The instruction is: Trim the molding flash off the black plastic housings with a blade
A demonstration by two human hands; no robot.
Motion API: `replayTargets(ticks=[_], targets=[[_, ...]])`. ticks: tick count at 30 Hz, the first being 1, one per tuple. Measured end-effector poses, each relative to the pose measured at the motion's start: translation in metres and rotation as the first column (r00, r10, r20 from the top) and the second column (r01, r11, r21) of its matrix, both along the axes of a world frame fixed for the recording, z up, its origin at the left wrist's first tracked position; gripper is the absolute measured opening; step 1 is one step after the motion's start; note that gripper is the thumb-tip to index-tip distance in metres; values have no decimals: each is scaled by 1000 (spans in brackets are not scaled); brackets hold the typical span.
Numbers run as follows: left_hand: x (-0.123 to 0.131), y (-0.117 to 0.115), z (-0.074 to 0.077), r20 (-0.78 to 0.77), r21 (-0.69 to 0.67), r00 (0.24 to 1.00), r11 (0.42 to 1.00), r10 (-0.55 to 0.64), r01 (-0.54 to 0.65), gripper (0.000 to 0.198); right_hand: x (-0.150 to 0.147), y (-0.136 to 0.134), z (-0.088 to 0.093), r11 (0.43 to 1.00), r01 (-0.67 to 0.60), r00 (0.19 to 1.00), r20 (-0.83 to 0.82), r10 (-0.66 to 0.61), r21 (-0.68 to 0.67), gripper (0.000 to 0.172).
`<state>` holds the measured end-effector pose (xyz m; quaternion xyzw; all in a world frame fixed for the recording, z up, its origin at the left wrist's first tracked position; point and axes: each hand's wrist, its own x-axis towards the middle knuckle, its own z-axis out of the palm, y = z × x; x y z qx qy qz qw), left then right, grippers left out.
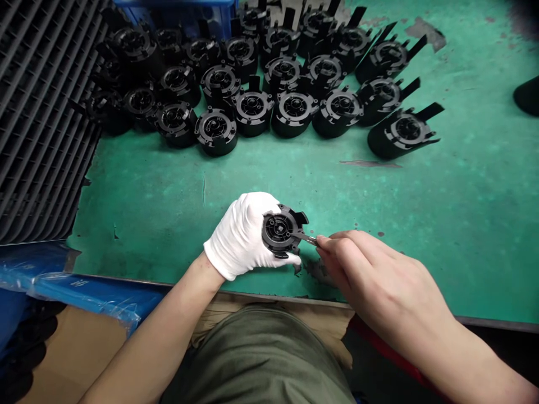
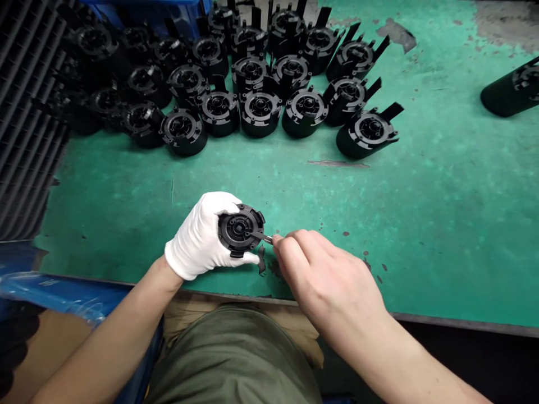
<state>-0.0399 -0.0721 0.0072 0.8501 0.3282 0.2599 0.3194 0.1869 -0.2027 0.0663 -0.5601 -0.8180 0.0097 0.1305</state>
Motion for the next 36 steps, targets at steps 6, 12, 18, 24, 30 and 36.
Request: replayTargets(ticks=[6,12,18,24,30,36], targets=[[1,1,-1,4,1,1000,1000,-15,15,82,-12,-8,-6,999,17,999,-28,-18,-29,16],[1,1,-1,42,30,999,999,-14,13,77,-21,-12,-6,1000,21,999,29,-21,0,11],[2,1,0,40,26,999,1000,-15,14,75,-24,-10,-1,1000,11,998,63,-12,18,10],[0,0,0,12,44,1000,999,-9,8,76,-20,-14,-10,999,42,999,3,-42,-12,12],[1,-1,1,5,46,1000,999,2,-2,76,-21,-14,-14,998,59,998,-30,-59,-16,17],[1,0,0,-7,13,1000,1000,0,0,76,-22,-13,-12,999,31,998,-51,-33,-36,12]])
